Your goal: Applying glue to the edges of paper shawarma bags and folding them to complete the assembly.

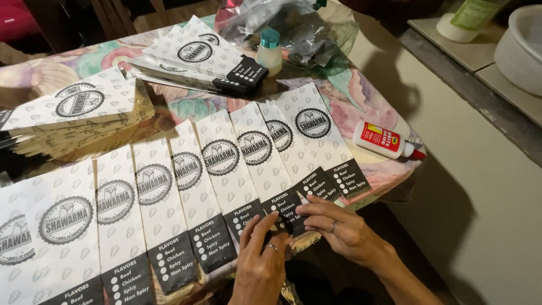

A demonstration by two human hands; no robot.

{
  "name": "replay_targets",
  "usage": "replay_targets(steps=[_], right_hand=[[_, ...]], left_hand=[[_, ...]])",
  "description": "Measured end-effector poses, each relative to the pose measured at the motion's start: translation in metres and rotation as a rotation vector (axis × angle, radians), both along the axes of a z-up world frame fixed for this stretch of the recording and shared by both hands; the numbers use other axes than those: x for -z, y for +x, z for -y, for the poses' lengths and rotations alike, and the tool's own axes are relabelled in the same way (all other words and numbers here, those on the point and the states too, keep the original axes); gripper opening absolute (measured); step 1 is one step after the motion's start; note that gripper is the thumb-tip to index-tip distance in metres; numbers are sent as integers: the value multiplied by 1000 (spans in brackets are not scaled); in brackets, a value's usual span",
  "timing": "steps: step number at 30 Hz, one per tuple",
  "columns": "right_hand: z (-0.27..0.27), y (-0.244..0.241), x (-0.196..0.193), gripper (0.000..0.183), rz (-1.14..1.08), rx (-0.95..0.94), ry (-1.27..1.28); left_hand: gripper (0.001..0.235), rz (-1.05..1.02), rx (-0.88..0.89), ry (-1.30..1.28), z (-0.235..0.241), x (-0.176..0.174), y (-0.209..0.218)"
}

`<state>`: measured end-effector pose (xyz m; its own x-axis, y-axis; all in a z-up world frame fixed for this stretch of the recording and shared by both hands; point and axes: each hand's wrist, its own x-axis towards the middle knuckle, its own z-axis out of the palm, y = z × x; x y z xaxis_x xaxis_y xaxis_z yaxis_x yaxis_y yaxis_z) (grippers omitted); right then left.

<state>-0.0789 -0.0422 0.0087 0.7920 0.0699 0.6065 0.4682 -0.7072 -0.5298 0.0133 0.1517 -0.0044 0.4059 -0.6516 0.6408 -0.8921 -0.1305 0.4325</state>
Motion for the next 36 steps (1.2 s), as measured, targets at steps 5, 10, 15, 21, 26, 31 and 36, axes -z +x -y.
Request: replay_targets(steps=[5, 10, 15, 21, 26, 31, 36], right_hand=[[-13, 6, -7, 2, -81, 160, 166], [-19, 14, -23, 10, -82, 245, 164], [-23, 19, -21, 14, -101, 304, 120], [-20, 17, -3, 17, -138, 341, 105], [-24, 17, -12, 13, -85, 345, 134], [-27, 17, -17, 13, -35, 315, 95], [-32, 16, -25, 16, -71, 338, 61]], left_hand=[[5, -118, -134, -14, 11, -6, -1], [16, -329, -205, 49, 15, -10, 2], [20, -411, -237, 120, 19, -7, 6], [26, -495, -246, 165, 16, -9, 4], [20, -465, -226, 172, 18, -13, 4], [34, -334, -288, 121, 29, -8, 2], [33, -457, -205, 133, 16, -4, 2]])
